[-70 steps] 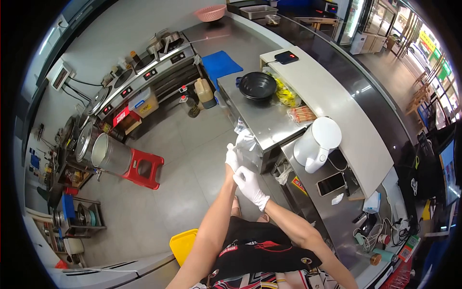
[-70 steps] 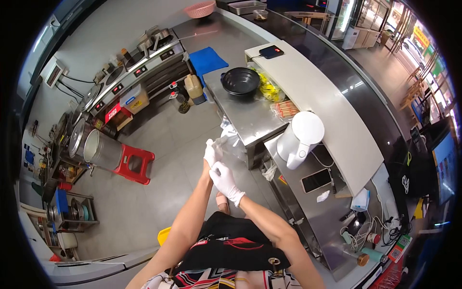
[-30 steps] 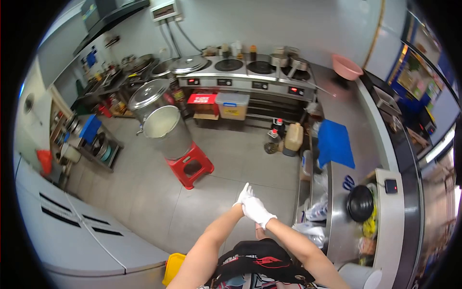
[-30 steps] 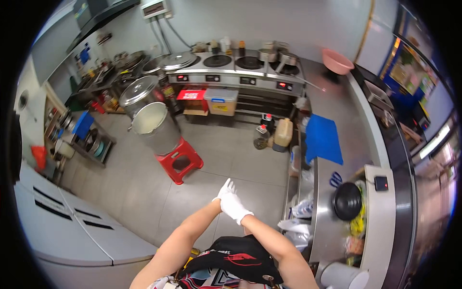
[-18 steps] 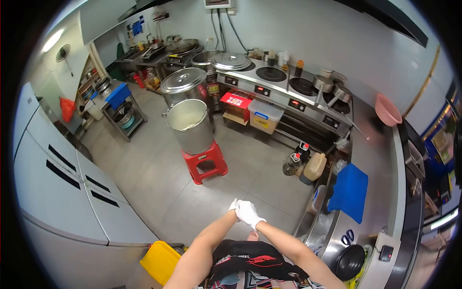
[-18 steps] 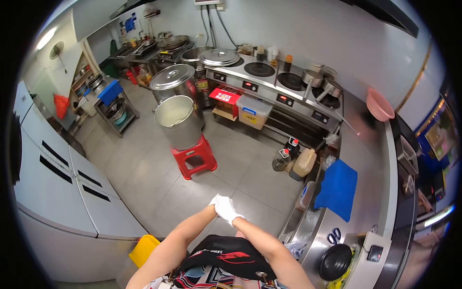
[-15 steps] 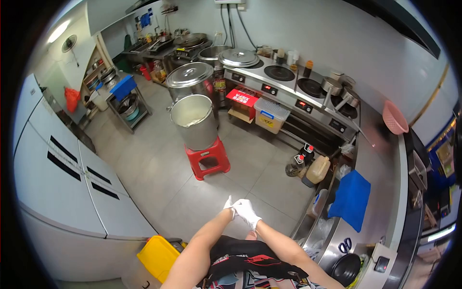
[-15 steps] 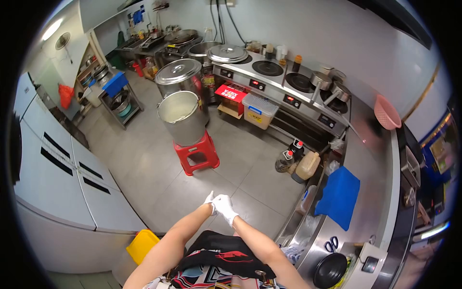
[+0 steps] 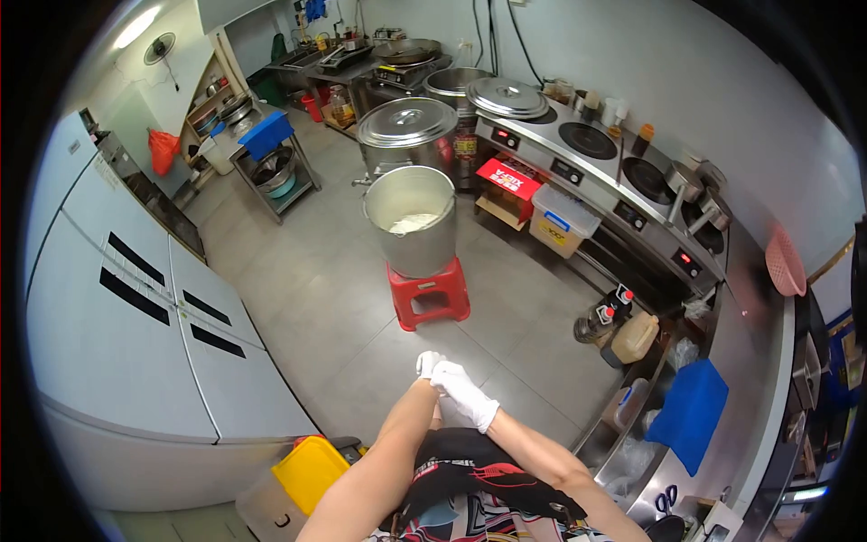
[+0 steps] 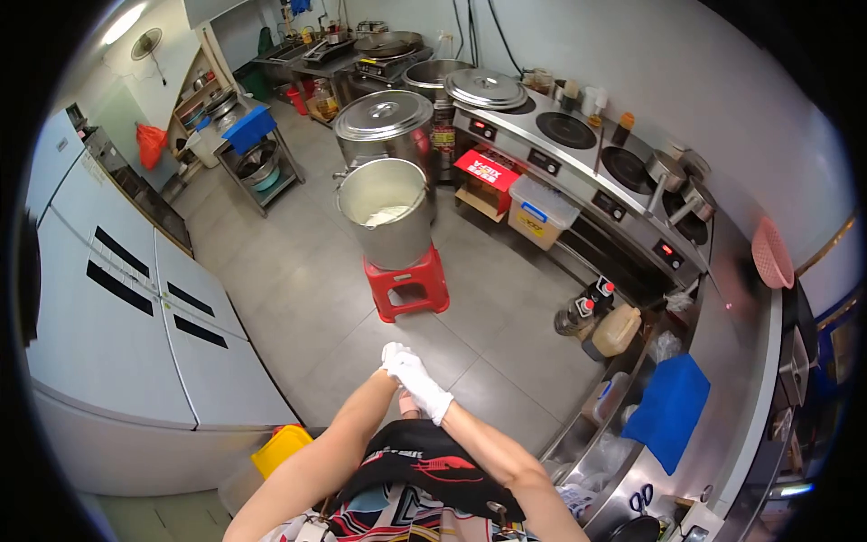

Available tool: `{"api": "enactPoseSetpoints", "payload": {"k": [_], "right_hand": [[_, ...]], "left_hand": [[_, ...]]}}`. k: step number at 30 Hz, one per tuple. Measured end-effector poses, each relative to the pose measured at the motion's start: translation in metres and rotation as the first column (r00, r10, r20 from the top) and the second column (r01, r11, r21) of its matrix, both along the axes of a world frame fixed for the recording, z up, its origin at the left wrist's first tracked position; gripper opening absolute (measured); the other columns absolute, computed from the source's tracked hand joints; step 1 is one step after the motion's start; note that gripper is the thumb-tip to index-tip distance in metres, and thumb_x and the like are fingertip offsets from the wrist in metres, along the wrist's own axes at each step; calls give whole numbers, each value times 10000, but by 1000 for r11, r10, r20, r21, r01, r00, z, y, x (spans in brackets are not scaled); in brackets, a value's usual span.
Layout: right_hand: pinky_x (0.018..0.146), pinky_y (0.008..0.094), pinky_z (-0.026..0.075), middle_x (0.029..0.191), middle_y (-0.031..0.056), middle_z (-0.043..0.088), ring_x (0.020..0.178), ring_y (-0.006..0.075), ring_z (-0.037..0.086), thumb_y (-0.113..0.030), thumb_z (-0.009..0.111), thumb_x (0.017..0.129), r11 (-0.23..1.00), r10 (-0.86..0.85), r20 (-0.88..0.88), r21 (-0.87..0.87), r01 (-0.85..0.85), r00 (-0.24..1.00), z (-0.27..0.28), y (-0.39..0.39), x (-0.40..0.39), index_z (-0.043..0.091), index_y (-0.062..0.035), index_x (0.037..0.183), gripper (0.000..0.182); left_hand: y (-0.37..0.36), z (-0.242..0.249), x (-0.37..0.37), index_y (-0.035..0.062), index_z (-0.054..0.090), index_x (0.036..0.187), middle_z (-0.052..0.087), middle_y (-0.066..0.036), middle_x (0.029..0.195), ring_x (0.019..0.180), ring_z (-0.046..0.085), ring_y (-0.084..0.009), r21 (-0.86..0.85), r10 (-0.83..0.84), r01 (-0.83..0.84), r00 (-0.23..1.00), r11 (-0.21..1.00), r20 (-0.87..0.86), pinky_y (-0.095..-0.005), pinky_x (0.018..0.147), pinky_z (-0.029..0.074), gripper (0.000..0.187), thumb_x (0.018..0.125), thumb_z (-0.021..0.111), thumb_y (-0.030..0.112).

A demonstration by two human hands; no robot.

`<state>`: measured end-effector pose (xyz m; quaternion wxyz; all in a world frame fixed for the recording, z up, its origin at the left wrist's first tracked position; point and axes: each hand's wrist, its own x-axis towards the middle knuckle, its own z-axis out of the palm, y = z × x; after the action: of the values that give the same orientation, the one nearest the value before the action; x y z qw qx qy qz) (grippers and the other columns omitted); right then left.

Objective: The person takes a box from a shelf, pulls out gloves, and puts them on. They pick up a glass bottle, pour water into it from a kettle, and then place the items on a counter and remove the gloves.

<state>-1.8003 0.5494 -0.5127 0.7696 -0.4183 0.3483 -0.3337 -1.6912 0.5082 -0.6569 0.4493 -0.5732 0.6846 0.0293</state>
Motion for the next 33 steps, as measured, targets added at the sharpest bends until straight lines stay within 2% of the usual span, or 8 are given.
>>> {"api": "enactPoseSetpoints", "payload": {"k": [5, 8, 14, 17, 20, 24, 28, 33], "right_hand": [[633, 350, 469, 773, 100, 589, 692, 255, 563, -70, 538, 801, 836, -34, -697, -413, -362, 716, 12, -43, 70, 538, -75, 778, 23], [696, 429, 504, 960, 180, 633, 918, 334, 623, -117, 542, 832, 305, -329, -707, -707, -638, 626, -11, -66, 127, 531, -55, 899, 92], [800, 424, 517, 956, 177, 595, 946, 329, 617, -158, 562, 817, 561, 187, -498, -654, -508, 847, 17, -60, 251, 582, -34, 936, 173], [774, 428, 531, 925, 168, 591, 876, 332, 633, -141, 565, 805, -140, -76, -401, -902, -408, 913, -2, -67, 305, 617, -24, 793, 129], [659, 398, 543, 879, 143, 578, 884, 290, 625, -148, 559, 817, -315, 112, -770, -627, -712, 628, 13, -88, 344, 619, -27, 823, 135], [671, 413, 543, 937, 154, 573, 859, 290, 623, -174, 531, 852, -207, -11, -602, -780, -591, 798, 0, -107, 380, 544, -8, 1064, 270], [680, 456, 537, 958, 180, 564, 856, 336, 623, -140, 531, 862, 148, 185, -753, -614, -775, 632, -6, -119, 441, 519, -19, 1023, 201], [637, 364, 529, 819, 130, 535, 801, 251, 621, -162, 543, 819, -410, 304, -593, -788, -459, 746, 35, -148, 530, 547, -55, 956, 174]], "left_hand": [[-34, 6, 83, 214, 700, 1003, 692, -45, 900, 862, 660, -265, 98, 82, -84, 996, 992, 28, -506, 547, 489, 301, 863, 501, 391], [-36, 5, 137, 217, 702, 1012, 693, -46, 928, 882, 658, -256, 176, 141, -148, 989, 973, 53, -487, 522, 490, 307, 866, 502, 399], [-38, -62, 259, 234, 699, 1063, 690, -22, 1057, 1011, 643, -234, 40, 292, -290, 954, 956, -72, -535, 701, 500, 336, 890, 490, 432], [-74, -41, 255, 236, 696, 1075, 683, -18, 1083, 1044, 628, -233, -2, 267, -268, 959, 963, -93, -545, 751, 477, 339, 892, 488, 432], [-52, -40, 301, 237, 693, 1086, 675, -13, 1108, 1078, 613, -232, -44, 251, -256, 962, 966, -104, -555, 802, 454, 342, 894, 487, 432], [-58, -21, 377, 240, 689, 1102, 665, -7, 1143, 1122, 592, -231, -106, 409, -424, 902, 900, -136, -568, 869, 424, 347, 898, 485, 433], [-45, 29, 452, 242, 685, 1117, 656, -1, 1177, 1167, 572, -230, -179, 779, -795, 605, 579, -165, -582, 936, 393, 352, 901, 483, 433], [1, 23, 514, 195, 661, 1157, 633, -52, 1230, 1212, 548, -269, -136, 887, -985, -30, -104, -462, -541, 1050, 292, 431, 898, 485, 492]]}}
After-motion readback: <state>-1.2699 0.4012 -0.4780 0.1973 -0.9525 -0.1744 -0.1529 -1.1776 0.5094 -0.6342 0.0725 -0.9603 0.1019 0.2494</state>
